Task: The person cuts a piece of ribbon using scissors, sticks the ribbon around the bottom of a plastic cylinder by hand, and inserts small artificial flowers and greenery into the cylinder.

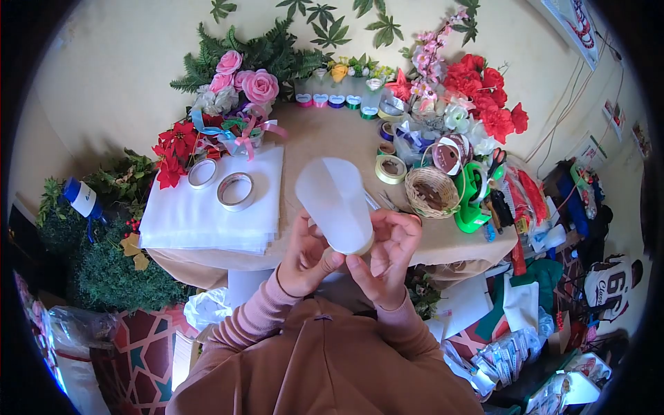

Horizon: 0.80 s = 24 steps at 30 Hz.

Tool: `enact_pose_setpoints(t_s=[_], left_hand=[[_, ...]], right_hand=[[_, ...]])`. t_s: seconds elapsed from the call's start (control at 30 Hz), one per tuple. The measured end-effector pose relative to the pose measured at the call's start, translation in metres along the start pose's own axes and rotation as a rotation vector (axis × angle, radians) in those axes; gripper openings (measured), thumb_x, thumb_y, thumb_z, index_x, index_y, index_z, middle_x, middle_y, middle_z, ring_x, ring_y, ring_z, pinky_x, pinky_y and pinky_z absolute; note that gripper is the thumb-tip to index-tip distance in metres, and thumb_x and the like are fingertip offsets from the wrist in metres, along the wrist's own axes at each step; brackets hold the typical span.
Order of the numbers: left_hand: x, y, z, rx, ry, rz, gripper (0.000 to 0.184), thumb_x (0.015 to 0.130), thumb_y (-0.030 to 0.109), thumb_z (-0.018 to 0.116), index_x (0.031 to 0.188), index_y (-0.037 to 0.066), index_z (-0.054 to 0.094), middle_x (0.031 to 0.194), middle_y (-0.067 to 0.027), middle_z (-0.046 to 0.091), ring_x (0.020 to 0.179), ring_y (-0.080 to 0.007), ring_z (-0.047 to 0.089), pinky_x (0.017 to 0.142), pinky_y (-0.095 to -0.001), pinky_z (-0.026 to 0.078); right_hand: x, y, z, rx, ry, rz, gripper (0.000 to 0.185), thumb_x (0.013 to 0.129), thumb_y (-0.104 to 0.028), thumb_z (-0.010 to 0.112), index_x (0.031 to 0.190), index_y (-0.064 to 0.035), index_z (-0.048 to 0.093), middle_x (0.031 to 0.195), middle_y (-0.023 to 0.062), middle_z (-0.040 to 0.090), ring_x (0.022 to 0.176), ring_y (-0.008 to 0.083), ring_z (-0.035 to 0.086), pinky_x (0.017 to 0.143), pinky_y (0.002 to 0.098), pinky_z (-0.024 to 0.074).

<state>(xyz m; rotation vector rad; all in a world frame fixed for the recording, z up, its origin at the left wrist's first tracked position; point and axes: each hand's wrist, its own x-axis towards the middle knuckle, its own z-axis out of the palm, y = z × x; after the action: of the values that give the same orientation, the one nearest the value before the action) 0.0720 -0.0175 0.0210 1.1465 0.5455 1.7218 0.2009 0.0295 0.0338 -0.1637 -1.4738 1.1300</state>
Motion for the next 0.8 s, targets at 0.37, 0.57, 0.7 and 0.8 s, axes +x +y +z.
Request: enact_pose_setpoints(t_s=[0.37, 0.57, 0.7, 0.8], left_hand=[[0.006, -0.004, -0.015, 0.662, -0.159, 0.396, 0.068, 0.077, 0.006, 0.065, 0.130, 0.001, 0.023, 0.135, -0.0285, 0.033, 0.130, -0.0352, 0.030, 0.106, -0.0426, 0.022], [0.005, -0.002, -0.010, 0.555, -0.063, 0.335, 0.069, 0.076, 0.008, 0.066, 0.131, 0.000, 0.025, 0.128, -0.0236, 0.044, 0.124, -0.0334, 0.041, 0.103, -0.0421, 0.027], [0.006, -0.001, -0.011, 0.600, -0.058, 0.330, 0.069, 0.075, 0.009, 0.066, 0.131, 0.000, 0.026, 0.124, -0.0219, 0.047, 0.119, -0.0322, 0.045, 0.102, -0.0419, 0.028], [0.005, -0.003, -0.013, 0.620, -0.043, 0.336, 0.069, 0.074, 0.010, 0.067, 0.130, 0.000, 0.028, 0.126, -0.0217, 0.046, 0.118, -0.0316, 0.045, 0.103, -0.0423, 0.027]], right_hand=[[0.002, 0.018, -0.020, -0.085, -0.154, -0.096, 0.071, 0.066, -0.013, 0.067, 0.123, -0.0050, 0.026, 0.117, 0.0205, 0.044, 0.121, 0.0319, 0.036, 0.104, 0.0477, 0.0217], [0.006, 0.013, -0.019, -0.101, -0.148, -0.091, 0.069, 0.068, -0.013, 0.066, 0.123, -0.0038, 0.026, 0.117, 0.0188, 0.047, 0.122, 0.0323, 0.036, 0.104, 0.0458, 0.0202], [0.004, 0.013, -0.020, -0.105, -0.178, -0.071, 0.067, 0.070, -0.012, 0.064, 0.124, -0.0032, 0.025, 0.123, 0.0216, 0.045, 0.126, 0.0307, 0.033, 0.106, 0.0429, 0.0184], [0.003, 0.012, -0.019, -0.072, -0.190, -0.049, 0.066, 0.071, -0.011, 0.063, 0.125, -0.0030, 0.025, 0.126, 0.0228, 0.044, 0.128, 0.0303, 0.032, 0.106, 0.0419, 0.0176]])
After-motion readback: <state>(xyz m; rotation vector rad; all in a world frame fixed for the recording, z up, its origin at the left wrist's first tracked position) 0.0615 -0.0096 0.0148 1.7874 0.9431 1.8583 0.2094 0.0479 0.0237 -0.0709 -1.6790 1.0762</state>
